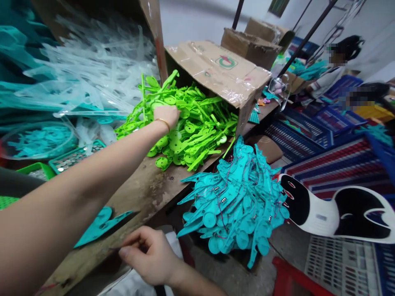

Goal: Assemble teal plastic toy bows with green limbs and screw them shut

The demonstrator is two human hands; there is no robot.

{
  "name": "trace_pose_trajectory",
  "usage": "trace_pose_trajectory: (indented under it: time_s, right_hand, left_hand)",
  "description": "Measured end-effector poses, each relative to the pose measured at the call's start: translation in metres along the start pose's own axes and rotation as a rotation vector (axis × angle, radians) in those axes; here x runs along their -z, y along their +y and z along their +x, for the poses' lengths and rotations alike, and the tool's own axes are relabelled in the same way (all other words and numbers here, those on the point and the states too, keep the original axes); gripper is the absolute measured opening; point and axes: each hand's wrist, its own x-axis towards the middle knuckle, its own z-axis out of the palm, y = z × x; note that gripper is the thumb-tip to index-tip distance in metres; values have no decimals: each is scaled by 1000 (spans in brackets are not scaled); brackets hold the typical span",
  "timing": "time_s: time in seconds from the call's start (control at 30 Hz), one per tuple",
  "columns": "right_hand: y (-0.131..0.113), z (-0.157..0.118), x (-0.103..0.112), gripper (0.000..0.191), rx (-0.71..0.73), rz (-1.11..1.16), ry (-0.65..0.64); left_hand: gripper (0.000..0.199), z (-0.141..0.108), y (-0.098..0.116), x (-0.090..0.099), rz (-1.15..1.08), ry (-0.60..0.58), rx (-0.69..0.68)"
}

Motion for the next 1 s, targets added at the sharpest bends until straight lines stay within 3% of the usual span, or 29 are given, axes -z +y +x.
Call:
trace_pose_trajectory:
  time_s: [0.07,0.17,0.23,0.33,0.4,0.5,0.63,0.8,1.0]
  right_hand:
    - [1,-2,2,40,5,9,9]
    - [1,-3,4,38,18,7,15]
    - [0,-4,4,35,27,2,12]
    - [-1,-5,3,30,39,0,4]
    - [-2,-5,2,29,38,-4,-1]
    - [0,-6,1,28,34,-16,-2]
    - [3,-7,-2,24,40,-19,2]
    - [4,-9,-7,22,46,-69,7]
    - [10,-10,-7,22,47,-104,23]
  left_hand:
    - [28,-9,0,4,123,1,-23]
    - [34,-40,4,5,266,11,-163]
    - [35,-65,6,2,341,-17,-353]
    - [36,-98,4,-10,414,-159,-747]
    - [39,-111,-2,-20,444,-212,-884]
    - [40,-116,-12,-29,482,-194,-842]
    - [37,-102,-20,-26,524,-173,-756]
    - [34,-87,-13,-21,506,-122,-651]
    - [28,-80,-6,-9,306,-83,-415]
